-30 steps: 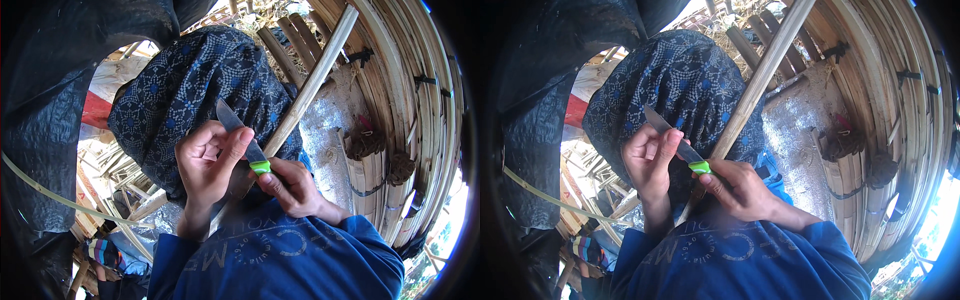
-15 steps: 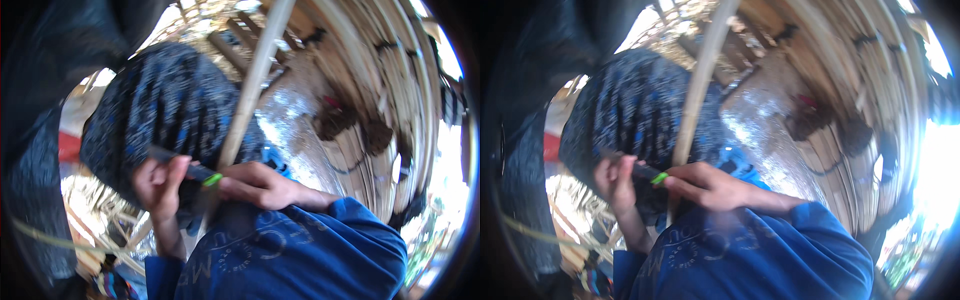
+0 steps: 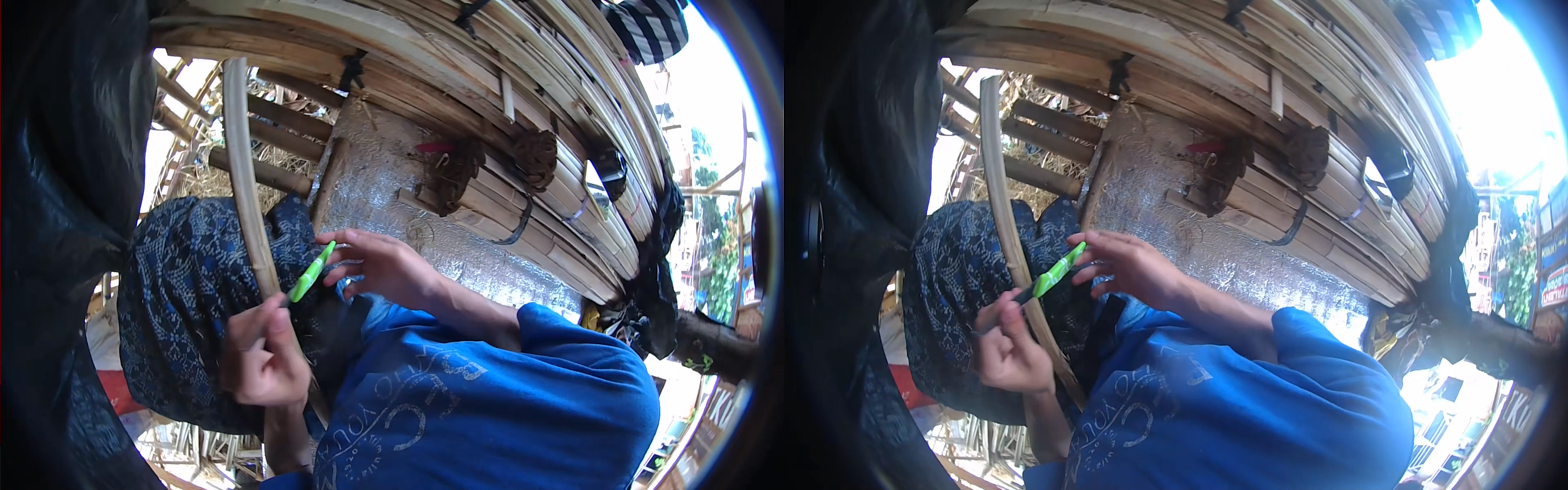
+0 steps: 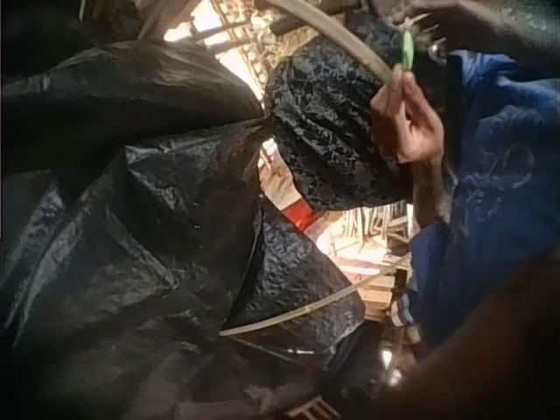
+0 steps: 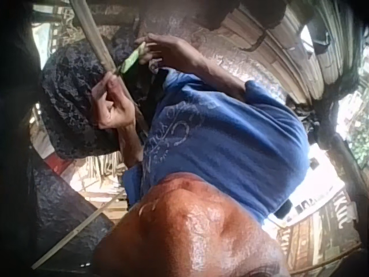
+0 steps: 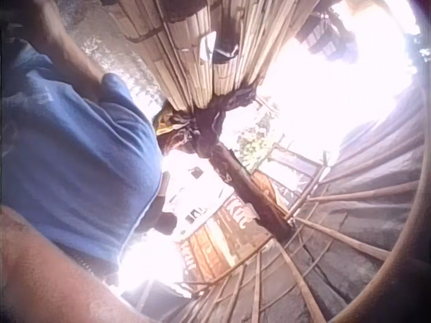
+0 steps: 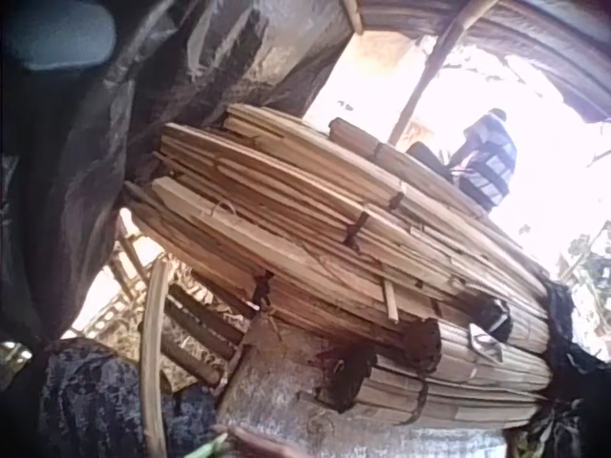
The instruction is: The person removes the sheath from a knife, scrapes a wooden stick with the knife, and then picks up and scrapes another wooden stick.
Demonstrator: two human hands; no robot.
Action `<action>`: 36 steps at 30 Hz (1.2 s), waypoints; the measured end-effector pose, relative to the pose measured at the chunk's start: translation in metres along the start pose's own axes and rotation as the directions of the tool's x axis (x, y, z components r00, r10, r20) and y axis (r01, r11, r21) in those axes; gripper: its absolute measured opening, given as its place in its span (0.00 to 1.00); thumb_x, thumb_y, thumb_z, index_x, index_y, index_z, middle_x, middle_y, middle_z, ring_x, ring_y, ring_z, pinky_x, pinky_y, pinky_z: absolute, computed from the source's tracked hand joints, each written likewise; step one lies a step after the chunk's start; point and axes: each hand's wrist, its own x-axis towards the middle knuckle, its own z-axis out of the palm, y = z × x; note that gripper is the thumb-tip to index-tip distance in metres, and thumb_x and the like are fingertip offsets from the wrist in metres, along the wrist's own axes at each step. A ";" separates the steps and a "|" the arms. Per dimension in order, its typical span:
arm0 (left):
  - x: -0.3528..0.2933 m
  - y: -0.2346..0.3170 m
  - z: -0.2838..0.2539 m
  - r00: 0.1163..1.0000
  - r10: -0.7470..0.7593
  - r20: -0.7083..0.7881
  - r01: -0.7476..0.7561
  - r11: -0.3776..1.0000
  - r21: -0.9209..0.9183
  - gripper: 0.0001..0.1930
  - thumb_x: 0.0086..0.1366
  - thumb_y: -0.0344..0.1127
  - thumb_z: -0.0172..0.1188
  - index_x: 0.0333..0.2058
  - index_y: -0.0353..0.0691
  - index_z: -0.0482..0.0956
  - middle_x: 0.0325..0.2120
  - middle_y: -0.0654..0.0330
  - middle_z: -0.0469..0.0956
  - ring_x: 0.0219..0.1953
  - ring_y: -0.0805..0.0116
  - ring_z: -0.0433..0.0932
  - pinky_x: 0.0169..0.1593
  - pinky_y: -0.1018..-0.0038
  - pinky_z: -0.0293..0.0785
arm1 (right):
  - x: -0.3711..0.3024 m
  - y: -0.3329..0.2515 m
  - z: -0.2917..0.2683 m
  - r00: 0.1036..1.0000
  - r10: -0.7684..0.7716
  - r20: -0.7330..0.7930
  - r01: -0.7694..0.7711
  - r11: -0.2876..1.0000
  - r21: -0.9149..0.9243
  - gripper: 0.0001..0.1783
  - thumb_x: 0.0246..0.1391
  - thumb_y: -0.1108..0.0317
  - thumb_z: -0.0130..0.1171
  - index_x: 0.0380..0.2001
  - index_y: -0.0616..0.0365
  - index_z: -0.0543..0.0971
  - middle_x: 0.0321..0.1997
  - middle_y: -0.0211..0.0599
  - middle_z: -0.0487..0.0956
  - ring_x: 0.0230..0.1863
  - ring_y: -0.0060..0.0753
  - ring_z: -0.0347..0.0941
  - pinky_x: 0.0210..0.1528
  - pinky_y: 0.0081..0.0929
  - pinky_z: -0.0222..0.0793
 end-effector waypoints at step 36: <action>-0.066 0.040 -0.028 0.545 -0.668 0.507 0.814 0.277 -0.510 0.18 0.74 0.38 0.39 0.53 0.30 0.59 0.29 0.47 0.74 0.18 0.77 0.67 0.21 0.84 0.61 | 0.095 -0.100 -0.162 0.355 -0.919 0.169 0.001 -0.180 -0.984 0.13 0.62 0.69 0.48 0.48 0.55 0.75 0.34 0.41 0.80 0.32 0.39 0.78 0.31 0.34 0.73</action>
